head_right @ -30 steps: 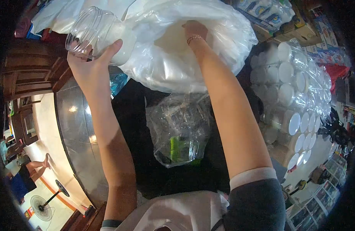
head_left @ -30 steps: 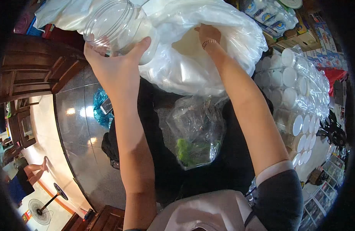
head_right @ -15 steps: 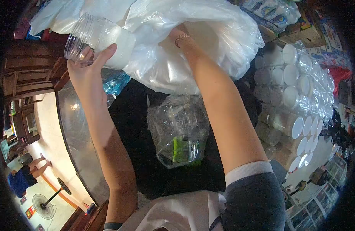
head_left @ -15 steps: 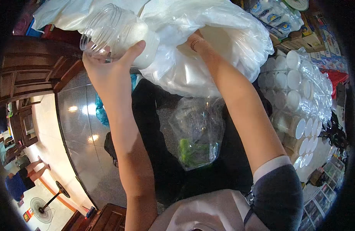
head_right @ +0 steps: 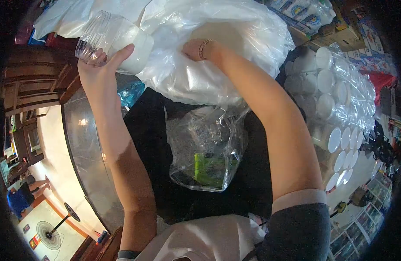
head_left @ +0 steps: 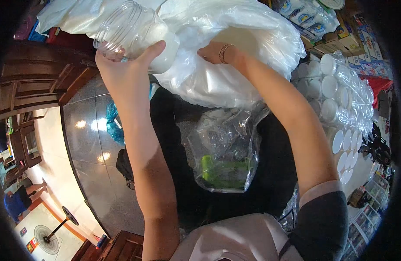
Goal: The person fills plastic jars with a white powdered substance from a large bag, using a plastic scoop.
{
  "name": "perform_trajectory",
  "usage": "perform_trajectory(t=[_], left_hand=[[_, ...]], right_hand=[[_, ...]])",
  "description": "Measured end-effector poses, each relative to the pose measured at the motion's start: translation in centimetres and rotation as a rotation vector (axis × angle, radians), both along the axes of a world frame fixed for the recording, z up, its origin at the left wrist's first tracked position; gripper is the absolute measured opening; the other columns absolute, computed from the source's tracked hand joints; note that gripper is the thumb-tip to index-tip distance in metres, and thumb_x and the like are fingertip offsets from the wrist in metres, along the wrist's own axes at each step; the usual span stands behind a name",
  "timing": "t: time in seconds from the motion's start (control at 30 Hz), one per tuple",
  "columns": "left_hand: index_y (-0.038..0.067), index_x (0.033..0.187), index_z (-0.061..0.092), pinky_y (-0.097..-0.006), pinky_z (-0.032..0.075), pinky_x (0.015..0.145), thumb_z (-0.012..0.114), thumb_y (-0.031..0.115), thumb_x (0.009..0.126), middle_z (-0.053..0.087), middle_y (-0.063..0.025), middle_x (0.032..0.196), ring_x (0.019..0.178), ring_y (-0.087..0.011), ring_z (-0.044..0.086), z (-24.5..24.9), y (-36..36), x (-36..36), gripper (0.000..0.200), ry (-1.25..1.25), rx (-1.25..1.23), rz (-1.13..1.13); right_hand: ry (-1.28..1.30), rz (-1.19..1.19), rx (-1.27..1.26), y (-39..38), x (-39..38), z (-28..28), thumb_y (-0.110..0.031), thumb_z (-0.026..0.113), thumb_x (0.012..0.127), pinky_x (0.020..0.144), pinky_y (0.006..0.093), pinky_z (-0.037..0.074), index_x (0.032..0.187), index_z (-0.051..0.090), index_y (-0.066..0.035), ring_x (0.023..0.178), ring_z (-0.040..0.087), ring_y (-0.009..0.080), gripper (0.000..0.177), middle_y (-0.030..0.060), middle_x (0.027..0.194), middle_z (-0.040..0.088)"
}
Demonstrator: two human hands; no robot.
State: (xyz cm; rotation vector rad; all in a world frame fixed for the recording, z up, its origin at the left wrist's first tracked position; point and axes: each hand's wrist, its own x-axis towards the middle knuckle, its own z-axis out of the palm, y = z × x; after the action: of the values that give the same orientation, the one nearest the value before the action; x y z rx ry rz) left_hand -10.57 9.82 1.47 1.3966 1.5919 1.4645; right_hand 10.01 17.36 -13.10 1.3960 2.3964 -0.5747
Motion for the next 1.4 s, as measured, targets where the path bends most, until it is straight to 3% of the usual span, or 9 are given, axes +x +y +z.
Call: perform_trajectory(t=[0.07,0.3,0.47,0.6,0.9,1.07,1.2,1.3,1.4], left_hand=[[-0.009,0.126,0.042,-0.0374,0.042,0.101,0.092,0.008,0.054,0.051,-0.0207,0.119,0.115,-0.0271,0.052,0.3,0.0,0.1,0.089,-0.064,0.013,-0.054],[-0.01,0.127,0.04,-0.0358,0.046,0.097,0.092,0.008,0.054,0.051,-0.0211,0.119,0.111,-0.0257,0.055,0.2,-0.2,-0.1,0.09,-0.06,-0.002,-0.06],[-0.01,0.126,0.04,-0.0359,0.046,0.097,0.092,0.008,0.054,0.052,-0.0212,0.118,0.11,-0.0261,0.056,0.4,-0.3,0.4,0.09,-0.101,0.027,-0.079],[-0.011,0.126,0.039,-0.0364,0.046,0.098,0.091,0.007,0.054,0.053,-0.0206,0.117,0.11,-0.0259,0.056,0.3,0.0,0.0,0.091,-0.138,0.012,-0.174],[-0.009,0.125,0.043,-0.0358,0.048,0.094,0.09,0.003,0.055,0.055,-0.0191,0.113,0.104,-0.0257,0.058,-0.9,0.5,-0.5,0.085,-0.112,0.092,-0.134],[-0.008,0.119,0.048,-0.0349,0.05,0.09,0.09,0.003,0.055,0.056,-0.0175,0.11,0.101,-0.0254,0.06,-0.4,0.5,0.0,0.077,0.006,0.062,-0.086],[-0.008,0.119,0.048,-0.0349,0.05,0.09,0.09,0.003,0.056,0.056,-0.0175,0.11,0.103,-0.0257,0.06,-0.6,0.5,-0.1,0.077,-0.018,0.034,-0.09],[-0.008,0.121,0.046,-0.0352,0.049,0.092,0.09,0.004,0.056,0.055,-0.0182,0.112,0.105,-0.0265,0.059,-0.4,0.3,-0.1,0.08,-0.02,0.001,-0.076],[-0.009,0.125,0.042,-0.0361,0.048,0.095,0.091,0.005,0.056,0.053,-0.0199,0.115,0.108,-0.0274,0.057,-0.2,0.2,0.2,0.085,0.015,0.001,-0.07]], right_hand=[[0.019,0.155,-0.08,1.7,1.6,-4.9,-0.028,0.054,0.09,0.092,0.0477,0.048,0.108,0.068,-0.015,0.111,0.059,0.0342,0.027,0.0133,0.104,0.069],[-0.338,0.215,0.145,0.0,4.4,-0.2,-0.032,0.063,0.086,0.085,0.0406,0.052,0.099,0.071,-0.014,0.101,0.062,0.0294,0.023,0.0104,0.104,0.068],[-0.142,-0.199,0.221,1.1,5.7,1.2,-0.027,0.062,0.089,0.088,0.0479,0.051,0.108,0.067,-0.012,0.108,0.062,0.0306,0.024,0.0113,0.109,0.067],[-0.242,-0.053,0.348,1.8,5.1,-1.4,-0.02,0.059,0.09,0.092,0.0485,0.049,0.114,0.066,-0.01,0.111,0.062,0.0316,0.026,0.0138,0.113,0.066],[-0.506,-0.254,0.452,1.9,6.6,-4.5,-0.013,0.053,0.089,0.11,0.0386,0.034,0.108,0.071,-0.007,0.128,0.05,0.0274,0.027,0.0141,0.119,0.066],[-0.811,0.284,0.266,2.1,9.1,-4.9,-0.016,0.056,0.086,0.114,0.0396,0.028,0.099,0.074,-0.008,0.13,0.046,0.0269,0.024,0.0121,0.117,0.067],[-0.606,0.205,0.4,1.2,7.9,-5.4,-0.024,0.058,0.085,0.114,0.0429,0.024,0.098,0.075,-0.01,0.125,0.05,0.0257,0.025,0.0108,0.109,0.069],[-0.565,0.199,0.023,1.1,4.3,-1.5,-0.032,0.059,0.084,0.11,0.0483,0.026,0.1,0.075,-0.012,0.124,0.052,0.0247,0.03,0.012,0.114,0.068],[-0.142,-0.288,-0.094,1.6,3.3,-2.7,-0.03,0.06,0.083,0.106,0.0516,0.028,0.101,0.075,-0.014,0.118,0.057,0.0251,0.027,0.0119,0.117,0.068]])
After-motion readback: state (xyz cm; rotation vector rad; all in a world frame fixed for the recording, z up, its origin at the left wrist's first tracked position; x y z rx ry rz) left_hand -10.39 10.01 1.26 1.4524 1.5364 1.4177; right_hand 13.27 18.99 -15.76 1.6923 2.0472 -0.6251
